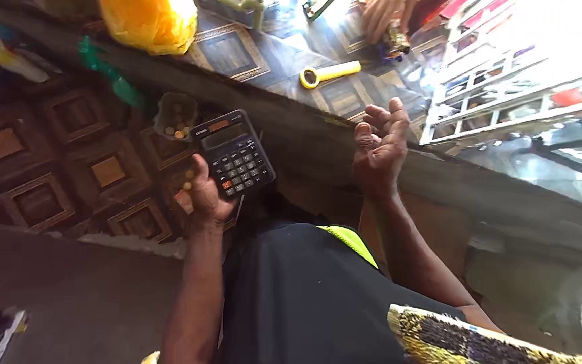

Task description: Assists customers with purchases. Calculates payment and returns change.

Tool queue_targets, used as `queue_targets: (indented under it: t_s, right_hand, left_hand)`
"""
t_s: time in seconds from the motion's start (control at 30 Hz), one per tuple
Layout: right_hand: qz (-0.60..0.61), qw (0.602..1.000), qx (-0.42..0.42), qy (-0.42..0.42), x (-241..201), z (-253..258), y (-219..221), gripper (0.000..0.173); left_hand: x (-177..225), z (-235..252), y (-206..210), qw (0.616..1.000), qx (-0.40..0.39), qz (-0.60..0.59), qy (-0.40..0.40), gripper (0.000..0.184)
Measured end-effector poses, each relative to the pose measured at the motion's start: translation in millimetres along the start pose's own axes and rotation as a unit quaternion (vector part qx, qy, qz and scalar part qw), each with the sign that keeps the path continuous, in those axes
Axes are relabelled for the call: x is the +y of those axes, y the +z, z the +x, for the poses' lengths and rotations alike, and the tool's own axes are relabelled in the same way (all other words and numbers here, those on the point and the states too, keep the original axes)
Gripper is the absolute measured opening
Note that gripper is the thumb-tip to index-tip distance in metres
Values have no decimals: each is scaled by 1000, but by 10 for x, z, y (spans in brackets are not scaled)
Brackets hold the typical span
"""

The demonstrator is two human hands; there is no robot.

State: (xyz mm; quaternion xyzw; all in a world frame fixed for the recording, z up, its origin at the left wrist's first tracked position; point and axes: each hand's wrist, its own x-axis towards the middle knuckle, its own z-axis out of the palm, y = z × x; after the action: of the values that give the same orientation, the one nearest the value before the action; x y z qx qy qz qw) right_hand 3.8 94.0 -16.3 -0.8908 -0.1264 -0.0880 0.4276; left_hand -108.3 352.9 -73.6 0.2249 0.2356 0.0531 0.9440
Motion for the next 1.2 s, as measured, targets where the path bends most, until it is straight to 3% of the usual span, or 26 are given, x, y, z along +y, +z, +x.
queue_targets:
  t_s: [0.23, 0.57, 0.7, 1.2]
  right_hand:
    - [-38, 989, -76, -117, -187, -324, 388, 51]
    - [-30, 997, -36, -62, -89, -147, 183, 54]
    - [-26, 998, -31, -45, -103, -195, 196, 53]
    - [-28, 991, -94, -89, -147, -362, 365, 46]
  left_hand:
    - [98, -40, -75, 999, -45, 24, -11, 67]
    - [41, -41, -64, 1000, -5, -11, -3, 73]
    - [20, -8, -108, 999, -35, -22, -9, 73]
    - [53, -127, -208, 999, -41, 15, -22, 73]
